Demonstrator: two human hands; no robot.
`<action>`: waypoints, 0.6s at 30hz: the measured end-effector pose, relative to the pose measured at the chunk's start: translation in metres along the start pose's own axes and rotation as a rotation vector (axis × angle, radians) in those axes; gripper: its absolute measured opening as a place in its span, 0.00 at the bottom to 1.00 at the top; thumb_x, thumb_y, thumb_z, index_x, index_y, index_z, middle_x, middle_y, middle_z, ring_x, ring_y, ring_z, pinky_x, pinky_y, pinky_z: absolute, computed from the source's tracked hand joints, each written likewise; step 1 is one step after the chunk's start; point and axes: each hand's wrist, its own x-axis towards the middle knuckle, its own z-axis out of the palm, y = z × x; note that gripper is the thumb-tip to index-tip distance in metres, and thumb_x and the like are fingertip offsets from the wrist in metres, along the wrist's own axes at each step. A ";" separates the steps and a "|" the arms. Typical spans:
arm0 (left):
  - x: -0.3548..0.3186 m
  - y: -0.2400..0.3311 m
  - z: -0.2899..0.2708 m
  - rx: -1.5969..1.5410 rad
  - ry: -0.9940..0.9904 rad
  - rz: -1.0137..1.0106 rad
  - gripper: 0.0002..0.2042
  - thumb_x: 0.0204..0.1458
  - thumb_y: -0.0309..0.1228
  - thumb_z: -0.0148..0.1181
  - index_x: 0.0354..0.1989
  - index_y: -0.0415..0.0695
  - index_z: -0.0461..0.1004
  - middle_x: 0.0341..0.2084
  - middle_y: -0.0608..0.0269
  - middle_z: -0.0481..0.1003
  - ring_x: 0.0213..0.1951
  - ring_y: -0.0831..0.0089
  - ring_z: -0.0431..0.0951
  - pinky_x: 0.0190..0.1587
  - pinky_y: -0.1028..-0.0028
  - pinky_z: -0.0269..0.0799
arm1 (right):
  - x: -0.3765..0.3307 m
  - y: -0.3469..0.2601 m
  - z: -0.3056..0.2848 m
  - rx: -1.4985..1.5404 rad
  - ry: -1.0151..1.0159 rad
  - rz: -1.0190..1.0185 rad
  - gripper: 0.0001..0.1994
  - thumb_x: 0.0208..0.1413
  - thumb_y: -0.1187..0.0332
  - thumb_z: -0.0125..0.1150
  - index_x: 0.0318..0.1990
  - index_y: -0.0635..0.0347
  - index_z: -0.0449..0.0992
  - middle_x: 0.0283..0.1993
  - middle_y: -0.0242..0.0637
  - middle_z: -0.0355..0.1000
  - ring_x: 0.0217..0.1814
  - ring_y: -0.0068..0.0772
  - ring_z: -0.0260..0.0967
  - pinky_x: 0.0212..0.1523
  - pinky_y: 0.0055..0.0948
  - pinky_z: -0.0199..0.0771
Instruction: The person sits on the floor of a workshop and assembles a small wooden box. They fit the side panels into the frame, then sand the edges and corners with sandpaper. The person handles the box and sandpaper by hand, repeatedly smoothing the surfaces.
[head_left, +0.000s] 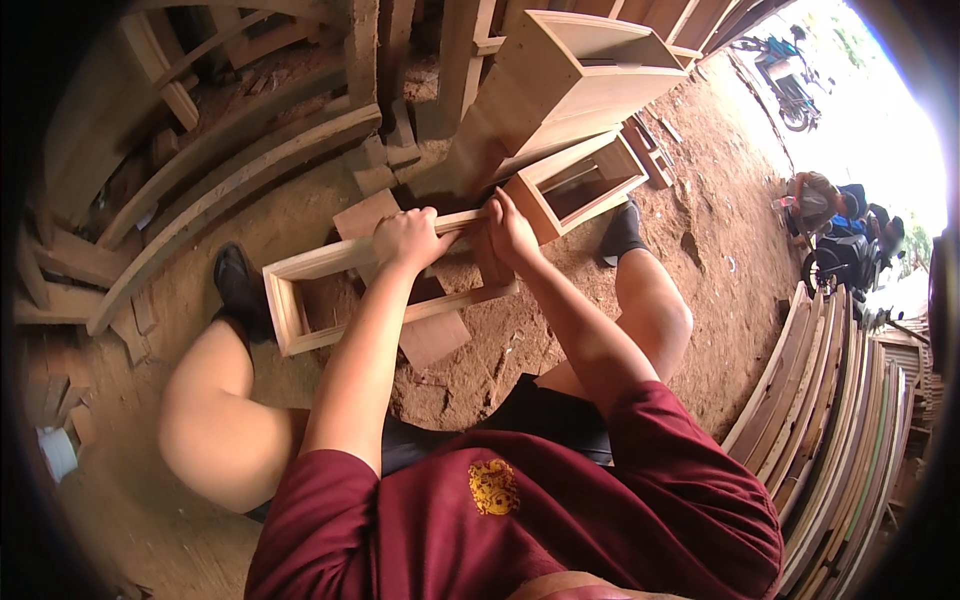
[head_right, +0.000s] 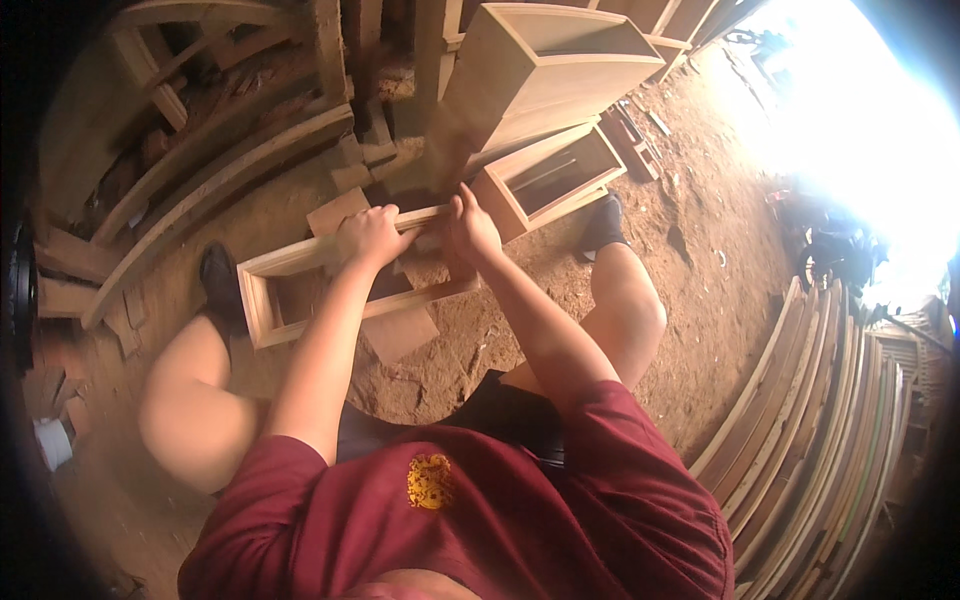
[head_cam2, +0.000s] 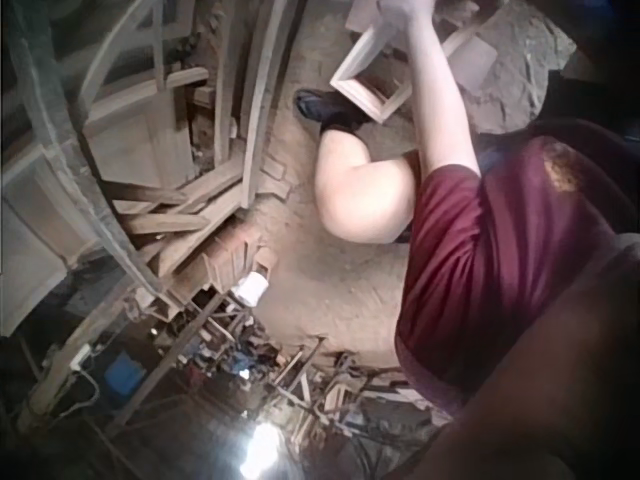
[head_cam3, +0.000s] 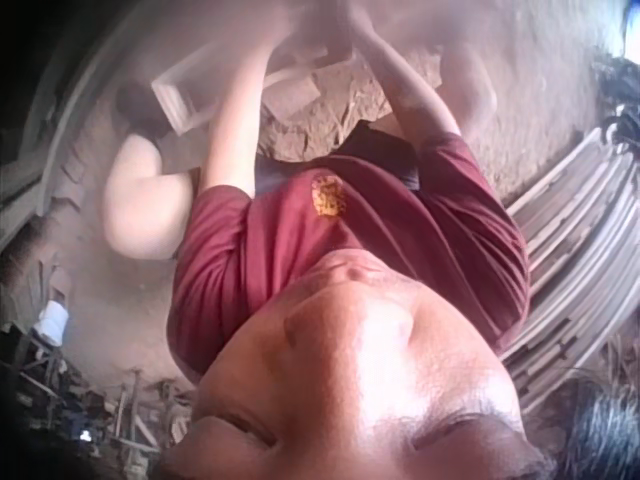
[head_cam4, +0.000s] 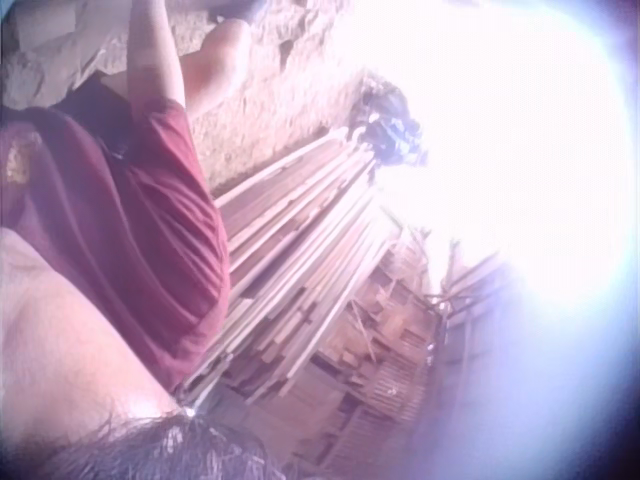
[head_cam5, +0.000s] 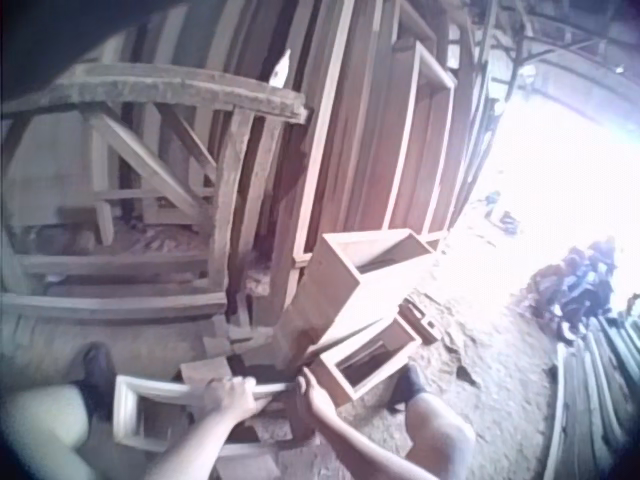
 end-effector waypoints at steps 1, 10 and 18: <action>0.000 0.005 -0.007 0.001 -0.015 -0.007 0.28 0.45 0.66 0.64 0.30 0.50 0.80 0.26 0.58 0.82 0.31 0.60 0.85 0.31 0.61 0.80 | 0.011 0.001 -0.001 0.006 -0.008 0.001 0.26 0.71 0.51 0.39 0.71 0.54 0.59 0.53 0.62 0.74 0.57 0.66 0.71 0.57 0.54 0.70; -0.004 -0.003 -0.005 0.024 0.077 0.009 0.30 0.42 0.69 0.63 0.24 0.50 0.79 0.18 0.62 0.80 0.23 0.65 0.84 0.25 0.65 0.79 | -0.081 0.026 -0.014 -0.002 -0.130 0.024 0.27 0.71 0.51 0.39 0.74 0.49 0.52 0.56 0.63 0.73 0.57 0.67 0.70 0.56 0.55 0.71; -0.001 0.003 -0.009 0.010 0.004 -0.005 0.26 0.44 0.63 0.66 0.31 0.51 0.80 0.26 0.59 0.83 0.31 0.61 0.85 0.31 0.60 0.81 | 0.018 0.014 0.009 0.061 0.039 -0.144 0.26 0.71 0.52 0.41 0.70 0.55 0.60 0.55 0.64 0.73 0.60 0.67 0.69 0.60 0.53 0.68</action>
